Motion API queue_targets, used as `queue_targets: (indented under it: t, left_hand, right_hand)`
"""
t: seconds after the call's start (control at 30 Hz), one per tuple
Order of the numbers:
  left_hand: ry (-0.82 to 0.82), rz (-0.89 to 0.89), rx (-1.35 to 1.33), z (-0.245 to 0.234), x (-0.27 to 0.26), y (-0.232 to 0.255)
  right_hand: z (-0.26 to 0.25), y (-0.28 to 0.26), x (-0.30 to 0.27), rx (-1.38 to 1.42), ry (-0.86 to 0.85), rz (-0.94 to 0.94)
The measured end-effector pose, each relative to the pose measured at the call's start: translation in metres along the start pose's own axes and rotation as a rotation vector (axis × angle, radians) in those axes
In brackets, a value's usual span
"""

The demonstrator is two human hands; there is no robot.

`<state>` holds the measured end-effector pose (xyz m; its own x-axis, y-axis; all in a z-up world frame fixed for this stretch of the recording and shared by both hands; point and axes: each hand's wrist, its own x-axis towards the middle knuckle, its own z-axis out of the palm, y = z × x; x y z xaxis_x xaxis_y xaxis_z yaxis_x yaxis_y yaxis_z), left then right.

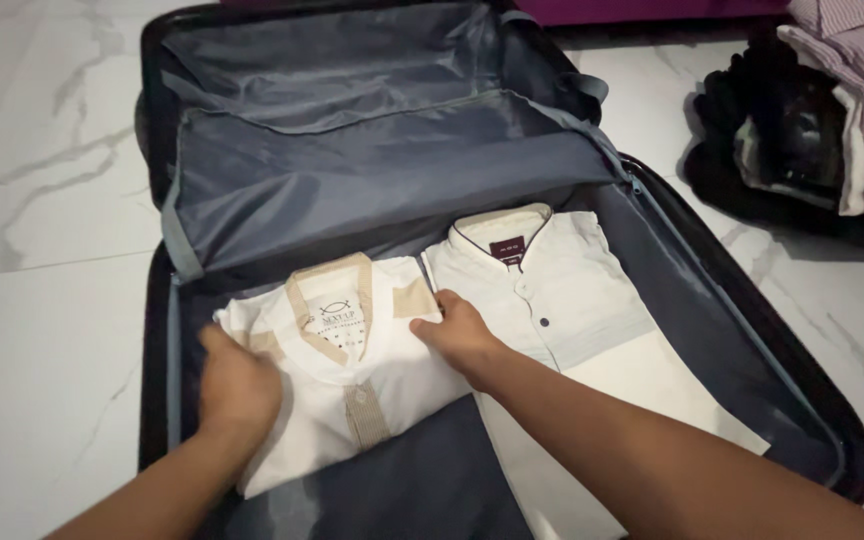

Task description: The person opens a gray suitcase and places folded shirts inside one by one. They arrange the shirts neatly in the main compartment, smoothing them down as they pack.

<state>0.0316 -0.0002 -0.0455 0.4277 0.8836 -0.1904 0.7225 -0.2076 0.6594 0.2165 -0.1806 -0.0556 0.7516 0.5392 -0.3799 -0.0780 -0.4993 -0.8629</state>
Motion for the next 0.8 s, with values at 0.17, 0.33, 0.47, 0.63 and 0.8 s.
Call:
queue_targets:
  t: [0.17,0.33,0.47,0.63,0.8]
  left_hand:
    - [0.000,0.089,0.211,-0.026,-0.021,0.024]
    - [-0.053,0.129,0.459,-0.034,-0.033,0.045]
    - [-0.090,0.262,0.646,-0.031,-0.030,0.044]
    - [0.177,0.751,0.941,-0.004,-0.037,0.044]
    - [-0.010,1.205,0.532,0.073,-0.104,0.052]
  right_hand:
    - [0.012,0.009,0.016,-0.048,0.023,-0.229]
    - [0.023,0.011,0.018,-0.236,0.152,-0.331]
    - [0.016,0.005,0.013,-0.291,0.090,-0.419]
    - [-0.021,0.004,-0.003,-0.324,0.192,-0.398]
    - [-0.086,0.036,-0.041,-0.830,0.475,-0.490]
